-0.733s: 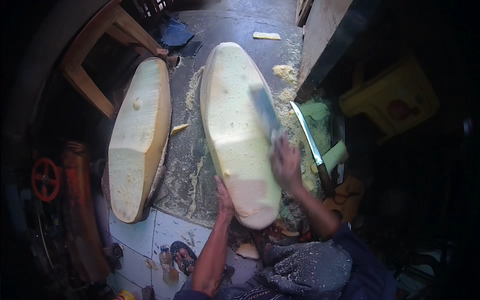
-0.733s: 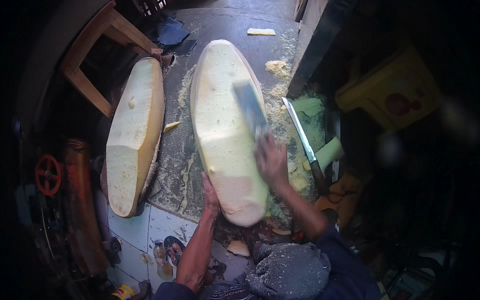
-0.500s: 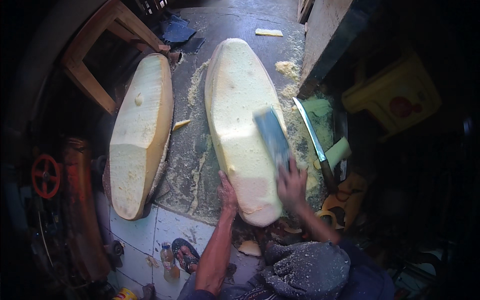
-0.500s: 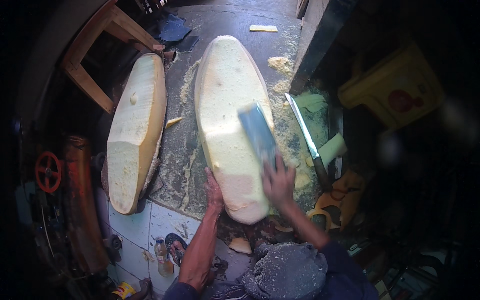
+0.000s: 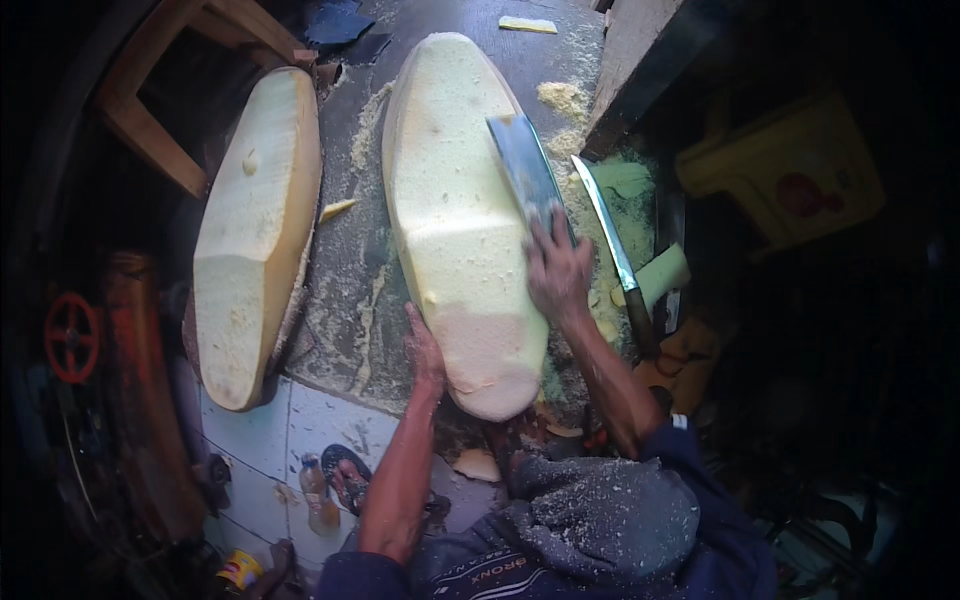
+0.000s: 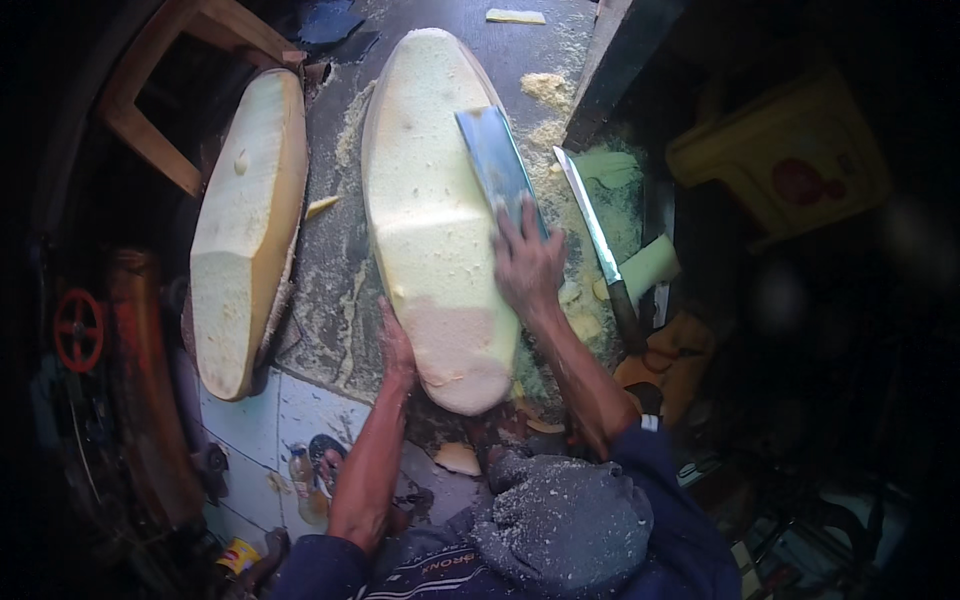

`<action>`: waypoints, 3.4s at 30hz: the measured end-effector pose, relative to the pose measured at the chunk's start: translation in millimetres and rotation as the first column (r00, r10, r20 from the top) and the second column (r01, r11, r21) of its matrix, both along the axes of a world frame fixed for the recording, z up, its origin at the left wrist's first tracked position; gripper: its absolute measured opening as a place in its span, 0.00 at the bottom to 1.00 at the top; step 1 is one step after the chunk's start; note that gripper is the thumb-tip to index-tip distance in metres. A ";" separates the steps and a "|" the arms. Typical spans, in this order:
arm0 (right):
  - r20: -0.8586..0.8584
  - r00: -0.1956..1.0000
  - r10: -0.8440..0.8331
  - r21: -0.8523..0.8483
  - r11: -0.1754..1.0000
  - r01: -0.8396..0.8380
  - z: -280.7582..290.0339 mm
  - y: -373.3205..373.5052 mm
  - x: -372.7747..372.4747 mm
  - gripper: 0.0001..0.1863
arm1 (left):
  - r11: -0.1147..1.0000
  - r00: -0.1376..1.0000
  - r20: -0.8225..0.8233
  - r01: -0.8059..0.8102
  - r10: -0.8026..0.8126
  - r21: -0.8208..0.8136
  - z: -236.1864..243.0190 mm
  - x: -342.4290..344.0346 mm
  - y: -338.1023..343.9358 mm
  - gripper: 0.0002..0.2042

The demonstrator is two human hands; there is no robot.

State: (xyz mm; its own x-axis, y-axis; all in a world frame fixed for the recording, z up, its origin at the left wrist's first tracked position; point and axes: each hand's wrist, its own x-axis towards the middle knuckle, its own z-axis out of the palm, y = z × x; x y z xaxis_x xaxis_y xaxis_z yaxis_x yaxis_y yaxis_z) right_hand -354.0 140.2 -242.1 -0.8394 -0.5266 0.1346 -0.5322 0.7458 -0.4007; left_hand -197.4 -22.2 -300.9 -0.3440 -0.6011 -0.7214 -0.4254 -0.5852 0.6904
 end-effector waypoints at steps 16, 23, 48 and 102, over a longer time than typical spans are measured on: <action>0.205 0.976 0.075 -0.005 0.997 -0.076 -8.4 87.3 116.2 0.25 | 0.977 0.997 -0.002 0.075 -0.077 -0.197 11.6 -10.7 8.7 0.44; 0.124 0.988 -0.091 -0.066 0.993 0.100 -18.8 -1.9 -24.3 0.21 | 0.928 0.976 0.134 0.207 -0.173 -0.311 -1.2 -2.4 11.8 0.41; 0.159 0.985 -0.061 -0.043 0.997 0.068 -19.7 42.9 43.8 0.24 | 0.986 0.999 0.049 0.007 0.001 -0.166 20.9 -20.4 15.5 0.42; -0.272 0.962 -0.017 0.342 0.933 0.114 -25.4 -81.7 -135.3 0.28 | 0.498 0.499 0.546 0.851 -0.673 -0.165 83.1 154.7 -102.1 0.30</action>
State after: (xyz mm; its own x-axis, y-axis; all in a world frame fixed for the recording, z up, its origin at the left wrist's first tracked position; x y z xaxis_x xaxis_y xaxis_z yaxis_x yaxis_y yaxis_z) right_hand -489.3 58.5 -267.4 -0.8342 -0.5251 0.1688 -0.5265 0.8492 0.0396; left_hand -42.7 -124.3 -217.8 -0.5675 -0.4629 -0.6809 -0.8216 0.3729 0.4312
